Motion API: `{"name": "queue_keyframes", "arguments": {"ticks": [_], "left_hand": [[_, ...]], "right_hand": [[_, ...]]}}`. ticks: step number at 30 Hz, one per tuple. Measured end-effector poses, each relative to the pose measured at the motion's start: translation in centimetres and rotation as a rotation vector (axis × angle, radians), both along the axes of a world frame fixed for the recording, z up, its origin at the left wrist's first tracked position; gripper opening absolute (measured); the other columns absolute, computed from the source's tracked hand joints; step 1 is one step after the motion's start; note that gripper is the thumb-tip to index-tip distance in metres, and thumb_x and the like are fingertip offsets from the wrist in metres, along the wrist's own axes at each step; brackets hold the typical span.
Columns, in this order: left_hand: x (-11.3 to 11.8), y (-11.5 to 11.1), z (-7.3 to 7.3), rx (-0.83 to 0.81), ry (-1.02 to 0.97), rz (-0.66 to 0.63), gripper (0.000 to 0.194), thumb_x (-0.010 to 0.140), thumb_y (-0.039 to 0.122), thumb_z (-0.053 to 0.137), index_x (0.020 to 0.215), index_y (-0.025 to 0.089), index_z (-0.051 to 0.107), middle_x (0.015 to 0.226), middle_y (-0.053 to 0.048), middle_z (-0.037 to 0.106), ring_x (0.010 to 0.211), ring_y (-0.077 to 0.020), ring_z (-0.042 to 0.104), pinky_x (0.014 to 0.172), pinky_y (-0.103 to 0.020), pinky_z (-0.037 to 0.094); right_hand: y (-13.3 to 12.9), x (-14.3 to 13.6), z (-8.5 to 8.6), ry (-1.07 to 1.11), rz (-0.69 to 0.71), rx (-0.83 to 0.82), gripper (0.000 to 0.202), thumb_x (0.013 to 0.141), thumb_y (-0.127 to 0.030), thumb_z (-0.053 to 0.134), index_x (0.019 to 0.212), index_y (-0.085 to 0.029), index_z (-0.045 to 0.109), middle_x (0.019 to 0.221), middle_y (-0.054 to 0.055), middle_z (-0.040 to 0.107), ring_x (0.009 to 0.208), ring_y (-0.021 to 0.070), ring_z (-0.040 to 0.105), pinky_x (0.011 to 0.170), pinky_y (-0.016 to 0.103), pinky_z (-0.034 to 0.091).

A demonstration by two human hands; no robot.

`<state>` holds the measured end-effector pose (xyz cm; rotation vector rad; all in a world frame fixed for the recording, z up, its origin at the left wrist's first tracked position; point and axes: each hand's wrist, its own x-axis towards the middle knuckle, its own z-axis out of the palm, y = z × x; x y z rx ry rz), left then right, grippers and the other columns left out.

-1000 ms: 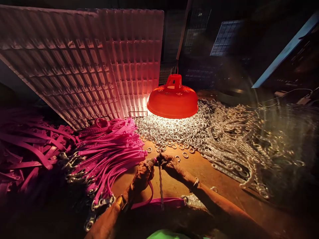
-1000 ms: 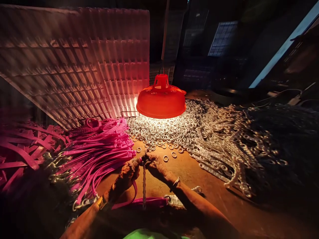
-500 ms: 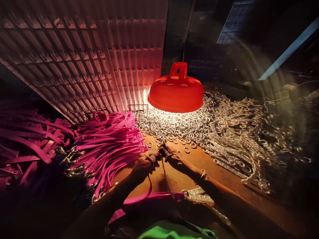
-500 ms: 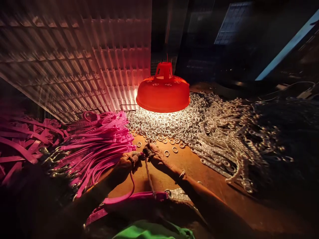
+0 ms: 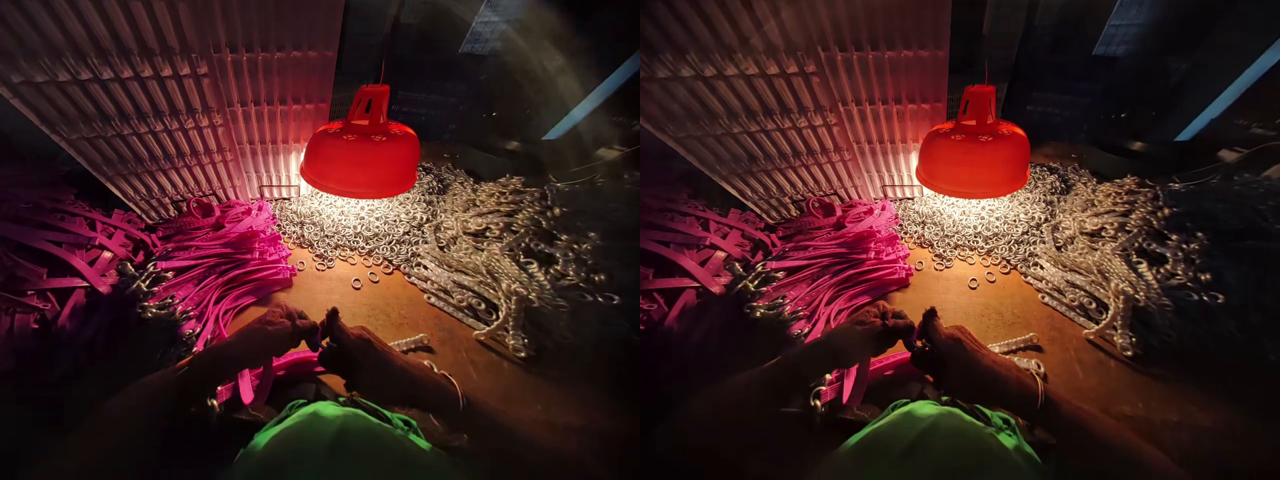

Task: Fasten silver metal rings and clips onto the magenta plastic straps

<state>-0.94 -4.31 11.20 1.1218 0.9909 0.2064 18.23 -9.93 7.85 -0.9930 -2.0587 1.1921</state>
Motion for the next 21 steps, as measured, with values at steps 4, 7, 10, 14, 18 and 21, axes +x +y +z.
{"name": "queue_keyframes", "arguments": {"ticks": [4,7,10,14,18,21], "left_hand": [[-0.6,-2.8,-1.7,-0.201,-0.116,-0.036,0.036,0.07,0.042,0.069,0.055,0.015,0.05,0.048,0.006,0.035,0.044,-0.0053,0.026,0.045,-0.025,0.013],[-0.7,-4.5,-3.3,-0.282,-0.243,-0.014,0.039,0.075,0.039,0.066,0.055,0.016,0.042,0.053,0.006,0.034,0.046,-0.0051,0.026,0.046,-0.025,0.014],[-0.7,-5.5,-4.0,-0.255,-0.259,0.006,0.04,0.078,0.037,0.063,0.054,0.016,0.038,0.056,0.005,0.031,0.051,-0.0055,0.026,0.048,-0.024,0.016],[-0.7,-6.2,-4.4,-0.294,-0.279,0.027,0.039,0.078,0.038,0.064,0.058,0.016,0.038,0.058,0.004,0.036,0.052,-0.0062,0.03,0.049,-0.024,0.019],[-0.3,-6.8,-3.8,-0.239,-0.32,0.036,0.045,0.08,0.05,0.062,0.058,0.014,0.045,0.055,0.004,0.036,0.05,-0.0054,0.029,0.047,-0.023,0.02],[0.1,-7.1,-3.1,-0.218,-0.333,0.112,0.045,0.079,0.052,0.063,0.066,0.009,0.058,0.06,-0.001,0.049,0.055,-0.0088,0.042,0.051,-0.023,0.031]], "right_hand": [[-3.2,0.2,-0.6,0.0,0.038,-0.128,0.021,0.094,-0.024,0.045,0.113,-0.016,0.048,0.084,0.004,0.061,0.065,0.011,0.048,0.06,0.022,0.039],[-4.5,0.1,-1.3,-0.039,-0.026,-0.195,0.007,0.09,-0.022,0.048,0.095,-0.017,0.048,0.079,0.004,0.061,0.064,0.0115,0.049,0.055,0.021,0.037],[-5.2,-0.1,-1.9,-0.176,-0.112,-0.203,0.011,0.087,-0.023,0.049,0.094,-0.016,0.045,0.066,0.0,0.056,0.053,0.0095,0.043,0.047,0.021,0.028],[-5.4,-0.5,-2.3,-0.209,-0.166,-0.233,0.016,0.091,-0.032,0.042,0.094,-0.016,0.042,0.063,-0.001,0.052,0.051,0.0079,0.038,0.046,0.021,0.025],[-5.8,-0.6,-2.9,-0.175,-0.198,-0.27,0.023,0.089,-0.034,0.042,0.104,-0.015,0.04,0.063,-0.002,0.053,0.05,0.0078,0.037,0.046,0.02,0.025],[-5.7,-0.6,-3.0,-0.156,-0.173,-0.41,0.022,0.085,-0.033,0.047,0.096,-0.016,0.039,0.067,0.001,0.056,0.054,0.0095,0.042,0.047,0.021,0.028]]}}
